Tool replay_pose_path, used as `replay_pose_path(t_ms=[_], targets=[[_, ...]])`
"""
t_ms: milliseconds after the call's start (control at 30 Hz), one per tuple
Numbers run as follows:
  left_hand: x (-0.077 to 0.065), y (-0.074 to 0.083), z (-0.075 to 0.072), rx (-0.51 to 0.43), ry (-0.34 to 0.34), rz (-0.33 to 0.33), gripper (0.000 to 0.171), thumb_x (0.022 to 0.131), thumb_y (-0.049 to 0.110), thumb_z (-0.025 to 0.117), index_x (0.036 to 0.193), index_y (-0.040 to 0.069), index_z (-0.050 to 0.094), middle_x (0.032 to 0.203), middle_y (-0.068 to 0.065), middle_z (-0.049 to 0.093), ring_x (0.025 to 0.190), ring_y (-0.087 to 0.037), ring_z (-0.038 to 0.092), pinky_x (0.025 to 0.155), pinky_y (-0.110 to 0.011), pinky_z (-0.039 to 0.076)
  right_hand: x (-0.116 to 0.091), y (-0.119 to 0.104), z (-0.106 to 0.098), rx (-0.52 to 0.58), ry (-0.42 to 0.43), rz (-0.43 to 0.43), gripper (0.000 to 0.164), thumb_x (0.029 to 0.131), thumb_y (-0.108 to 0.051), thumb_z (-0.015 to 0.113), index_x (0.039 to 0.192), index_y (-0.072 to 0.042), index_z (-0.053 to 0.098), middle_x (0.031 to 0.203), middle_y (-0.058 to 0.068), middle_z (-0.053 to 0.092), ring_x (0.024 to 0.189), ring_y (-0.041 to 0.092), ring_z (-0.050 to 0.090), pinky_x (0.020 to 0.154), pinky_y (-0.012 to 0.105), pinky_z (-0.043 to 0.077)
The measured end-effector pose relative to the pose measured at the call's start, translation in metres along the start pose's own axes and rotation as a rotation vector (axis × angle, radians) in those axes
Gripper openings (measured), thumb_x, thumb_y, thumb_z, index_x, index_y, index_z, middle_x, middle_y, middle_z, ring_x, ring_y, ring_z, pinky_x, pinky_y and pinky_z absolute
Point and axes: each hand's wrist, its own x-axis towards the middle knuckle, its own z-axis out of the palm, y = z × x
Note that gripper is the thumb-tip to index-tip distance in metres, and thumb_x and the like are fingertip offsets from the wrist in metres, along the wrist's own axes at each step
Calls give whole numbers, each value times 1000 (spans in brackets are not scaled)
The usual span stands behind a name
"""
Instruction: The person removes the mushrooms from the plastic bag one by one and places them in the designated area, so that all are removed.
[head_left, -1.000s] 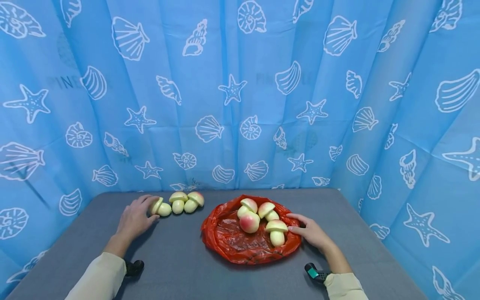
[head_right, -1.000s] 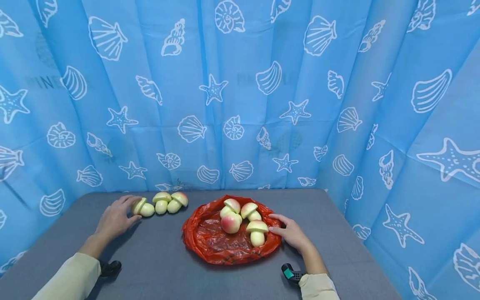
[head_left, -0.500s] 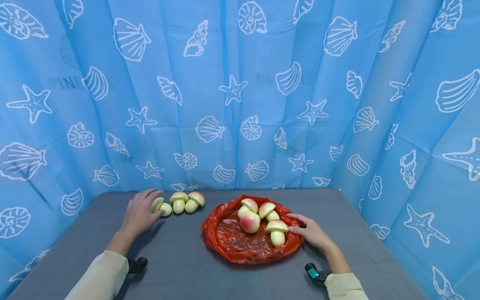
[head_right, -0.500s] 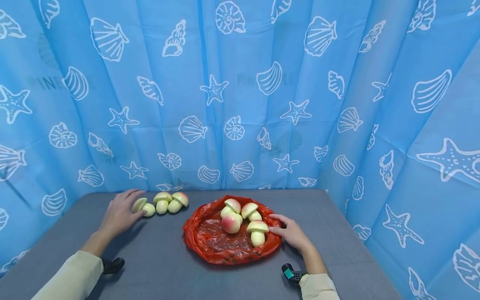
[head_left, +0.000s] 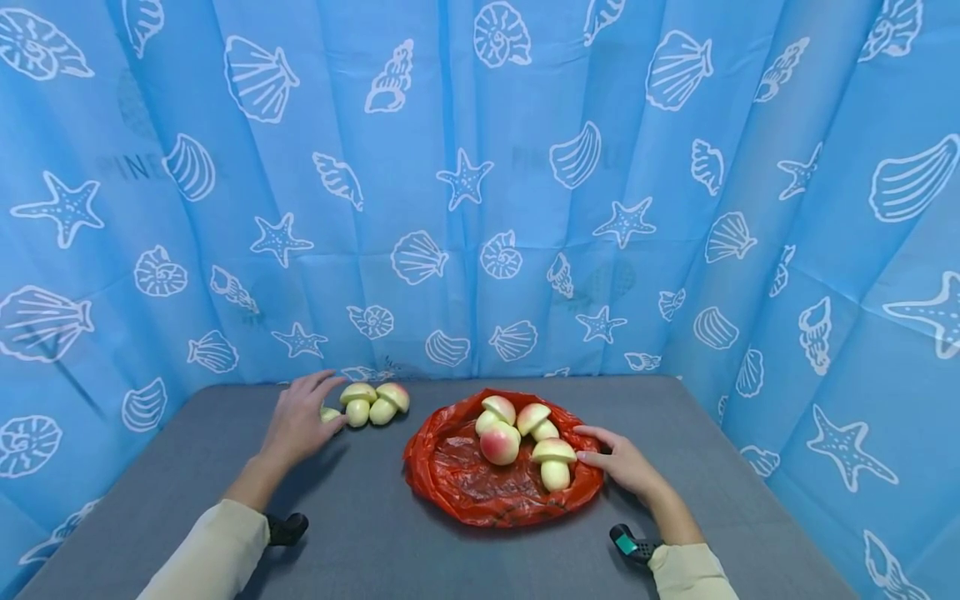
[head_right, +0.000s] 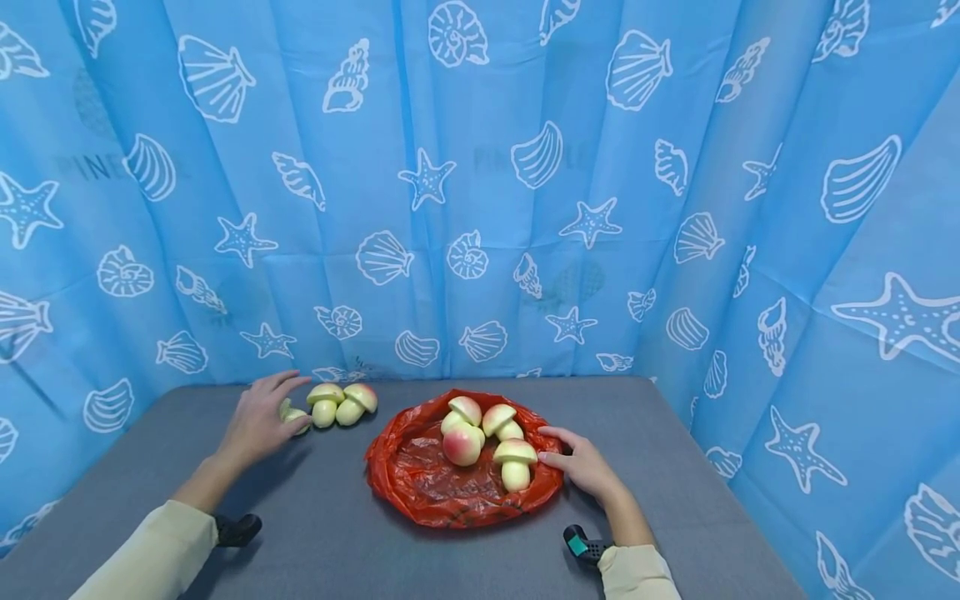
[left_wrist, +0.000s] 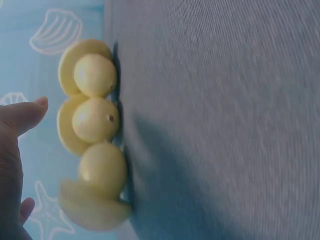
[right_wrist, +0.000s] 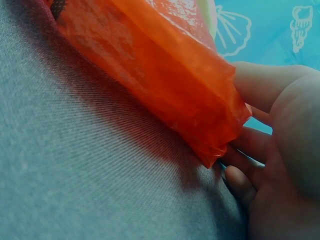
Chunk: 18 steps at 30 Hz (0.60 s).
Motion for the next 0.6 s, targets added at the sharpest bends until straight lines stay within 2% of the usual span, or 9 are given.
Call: replay_pose_path(t_ms=[167, 400, 600], targets=[[5, 17, 1, -42, 4, 45, 63, 74, 26, 86, 129, 12, 60, 137, -16, 50, 121, -40, 45, 89, -64, 37, 0, -1, 0, -3, 0, 33, 52, 92, -29, 67, 137, -6, 54, 144, 24, 43, 134, 45, 33, 105, 61, 28], [15, 42, 10, -70, 23, 155, 64, 71, 27, 88, 129, 15, 62, 133, -14, 54, 118, -37, 48, 87, -60, 40, 1, 0, -1, -23, 4, 24, 53, 92, -30, 67, 137, -7, 55, 144, 24, 42, 134, 46, 32, 106, 62, 27], [20, 70, 17, -126, -30, 230, 67, 73, 33, 87, 132, 18, 60, 137, -11, 53, 122, -35, 48, 95, -62, 37, 0, 0, -1, -32, 3, 25, 52, 92, -31, 67, 137, -8, 55, 144, 24, 42, 134, 46, 33, 105, 62, 27]])
